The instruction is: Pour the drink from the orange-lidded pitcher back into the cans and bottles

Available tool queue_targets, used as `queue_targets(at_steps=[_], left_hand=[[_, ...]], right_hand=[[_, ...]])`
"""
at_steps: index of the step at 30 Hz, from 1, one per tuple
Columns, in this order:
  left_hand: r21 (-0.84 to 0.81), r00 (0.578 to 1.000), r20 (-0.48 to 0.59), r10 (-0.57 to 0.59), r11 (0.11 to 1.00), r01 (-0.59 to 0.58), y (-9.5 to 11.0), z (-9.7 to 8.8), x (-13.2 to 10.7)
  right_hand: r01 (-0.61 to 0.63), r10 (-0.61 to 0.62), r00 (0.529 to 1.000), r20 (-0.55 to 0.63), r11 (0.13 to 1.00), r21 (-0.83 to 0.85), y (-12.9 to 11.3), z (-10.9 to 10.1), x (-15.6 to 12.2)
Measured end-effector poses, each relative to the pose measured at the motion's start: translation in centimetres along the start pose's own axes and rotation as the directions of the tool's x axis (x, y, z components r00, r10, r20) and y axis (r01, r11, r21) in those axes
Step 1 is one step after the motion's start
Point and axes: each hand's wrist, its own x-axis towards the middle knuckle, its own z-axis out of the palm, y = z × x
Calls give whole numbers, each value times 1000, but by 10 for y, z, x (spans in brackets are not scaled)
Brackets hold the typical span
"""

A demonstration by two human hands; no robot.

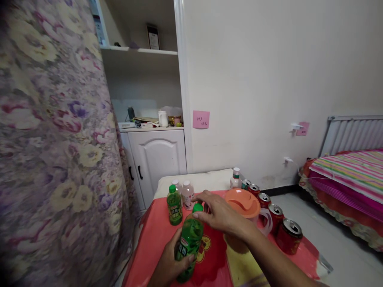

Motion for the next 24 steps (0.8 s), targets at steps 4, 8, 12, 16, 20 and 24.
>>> queue_targets(at_steps=[4,8,12,16,20,24], left_hand=[[-14,1000,18,4,1000,-4,-1,1,1],[-22,999,29,14,1000,-14,-1,1,0],[-38,1000,27,11,999,-10,-1,2,0],[-20,999,-46,10,1000,-11,-11,-1,2],[-21,995,-92,37,999,-39,-30,-7,6],[-47,989,-143,35,998,-43,-42,-10,9]], right_hand=[[-49,47,998,-37,997,-65,-4,1,-2],[40,-41,999,28,998,43,-9,-6,-5],[106,-106,994,-6,982,160,-5,-9,-7],[80,-36,986,-166,960,269,-3,-10,-13],[-61,126,982,-140,916,397,-1,5,-37],[-212,218,974,67,758,616,24,57,-85]])
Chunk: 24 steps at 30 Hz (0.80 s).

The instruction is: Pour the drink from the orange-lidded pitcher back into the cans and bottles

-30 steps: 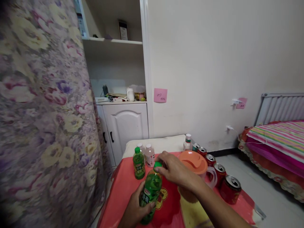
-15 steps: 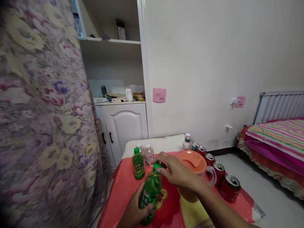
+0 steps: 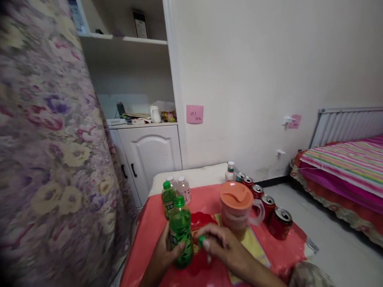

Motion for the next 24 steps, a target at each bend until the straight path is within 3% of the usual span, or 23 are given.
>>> queue_targets(at_steps=[2,4,7,11,14,17,20,24], left_hand=[[-15,999,-42,-30,999,29,0,0,1],[-8,997,-64,-49,999,49,3,0,3],[18,993,-101,-58,998,60,3,-1,6],[-14,987,-117,-107,994,106,-7,-2,13],[-20,989,-84,-124,992,122,-16,-2,16],[-11,990,-59,-129,992,129,-23,0,16],[5,984,-125,-128,992,130,-26,2,17],[-13,980,-114,-165,986,164,-25,3,19]], right_hand=[[-106,105,994,14,980,169,43,7,-21],[-179,191,981,-30,958,225,81,6,-41],[-263,308,936,-171,934,242,117,-13,-68],[-268,335,799,-499,942,202,132,-55,-92],[-253,282,714,-641,957,140,137,-81,-99],[-252,237,679,-695,964,83,145,-97,-101],[-276,188,649,-737,961,3,155,-107,-99],[-351,141,651,-746,927,-131,166,-117,-100]])
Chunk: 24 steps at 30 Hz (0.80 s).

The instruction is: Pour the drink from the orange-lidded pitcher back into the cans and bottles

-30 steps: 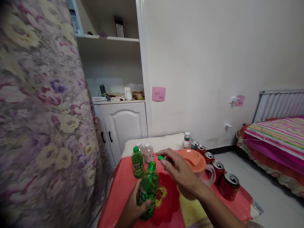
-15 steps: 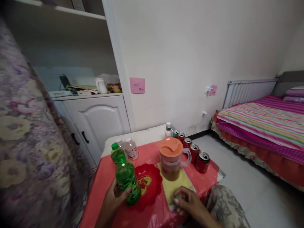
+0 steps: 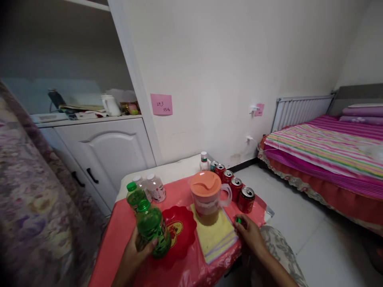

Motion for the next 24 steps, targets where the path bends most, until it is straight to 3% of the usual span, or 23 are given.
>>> queue_targets(at_steps=[6,12,18,24], left_hand=[[-10,999,16,45,999,-44,5,5,-4],[2,997,72,17,1000,-17,8,4,-3],[-2,994,109,7,1000,-7,10,3,-1],[-21,999,51,-1,1000,2,0,0,2]], right_hand=[[106,-84,993,88,953,-285,0,-10,6],[193,-106,967,233,898,-394,-7,-8,8],[213,-123,966,226,875,-434,-4,-7,8],[240,-177,967,185,877,-416,-1,-11,2]])
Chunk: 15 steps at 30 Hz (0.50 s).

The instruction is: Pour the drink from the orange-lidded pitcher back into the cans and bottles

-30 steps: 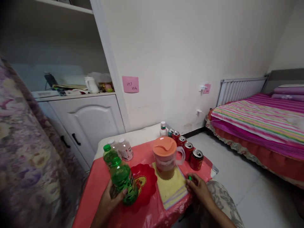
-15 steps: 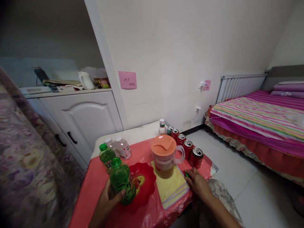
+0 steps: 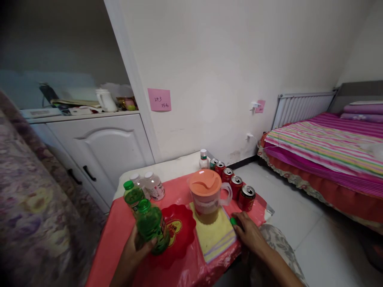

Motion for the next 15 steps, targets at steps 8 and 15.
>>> queue_targets(at_steps=[8,15], left_hand=[[-71,998,-46,47,996,-50,11,7,-6],[-87,998,30,52,995,-49,2,17,-11]], right_hand=[[61,-47,995,-87,984,169,-52,-14,-16],[226,-295,951,89,864,450,-154,31,-20]])
